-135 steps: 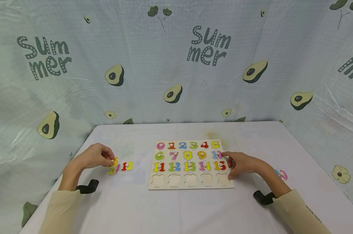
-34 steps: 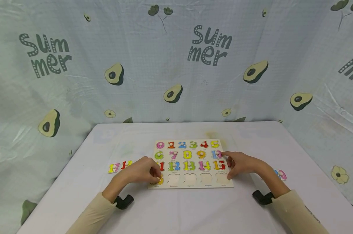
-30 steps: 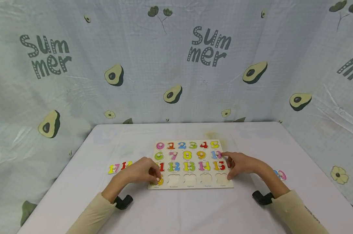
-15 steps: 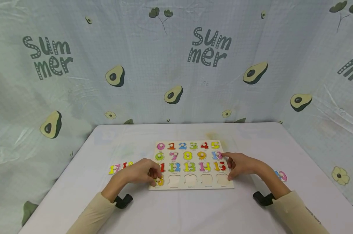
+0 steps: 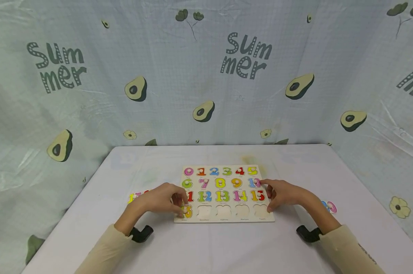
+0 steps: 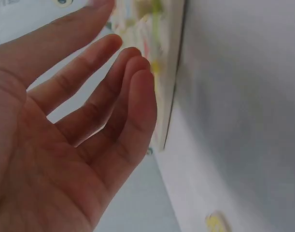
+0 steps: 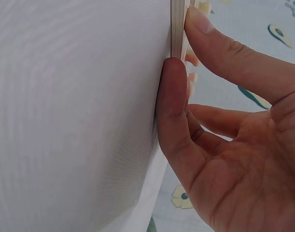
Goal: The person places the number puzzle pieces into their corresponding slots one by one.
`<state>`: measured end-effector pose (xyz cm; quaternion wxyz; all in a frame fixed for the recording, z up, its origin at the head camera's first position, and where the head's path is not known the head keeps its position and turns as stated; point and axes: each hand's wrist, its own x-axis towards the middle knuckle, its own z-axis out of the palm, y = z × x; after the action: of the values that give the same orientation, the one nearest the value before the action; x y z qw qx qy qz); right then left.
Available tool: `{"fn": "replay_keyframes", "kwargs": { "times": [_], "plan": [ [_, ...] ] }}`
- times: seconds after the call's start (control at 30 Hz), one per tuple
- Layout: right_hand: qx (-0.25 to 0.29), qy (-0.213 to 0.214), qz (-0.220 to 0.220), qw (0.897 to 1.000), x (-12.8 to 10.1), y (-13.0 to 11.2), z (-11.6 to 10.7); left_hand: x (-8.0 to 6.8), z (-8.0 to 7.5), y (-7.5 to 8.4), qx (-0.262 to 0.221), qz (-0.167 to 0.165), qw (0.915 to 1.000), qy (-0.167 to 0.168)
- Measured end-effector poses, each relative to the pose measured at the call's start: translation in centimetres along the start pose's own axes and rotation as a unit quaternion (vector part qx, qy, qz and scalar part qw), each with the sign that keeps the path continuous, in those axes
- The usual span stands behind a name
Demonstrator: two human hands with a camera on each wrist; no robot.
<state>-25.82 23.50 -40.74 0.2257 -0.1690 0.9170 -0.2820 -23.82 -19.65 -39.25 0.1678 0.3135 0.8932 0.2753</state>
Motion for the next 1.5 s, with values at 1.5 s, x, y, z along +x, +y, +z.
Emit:
{"fn": "replay_keyframes", "kwargs": {
  "times": [1.5],
  "plan": [
    [0.005, 0.006, -0.004, 1.0, 0.0, 0.2, 0.3, -7.2, -5.9, -9.7, -0.051, -0.198, 0.9756, 0.079]
  ]
}}
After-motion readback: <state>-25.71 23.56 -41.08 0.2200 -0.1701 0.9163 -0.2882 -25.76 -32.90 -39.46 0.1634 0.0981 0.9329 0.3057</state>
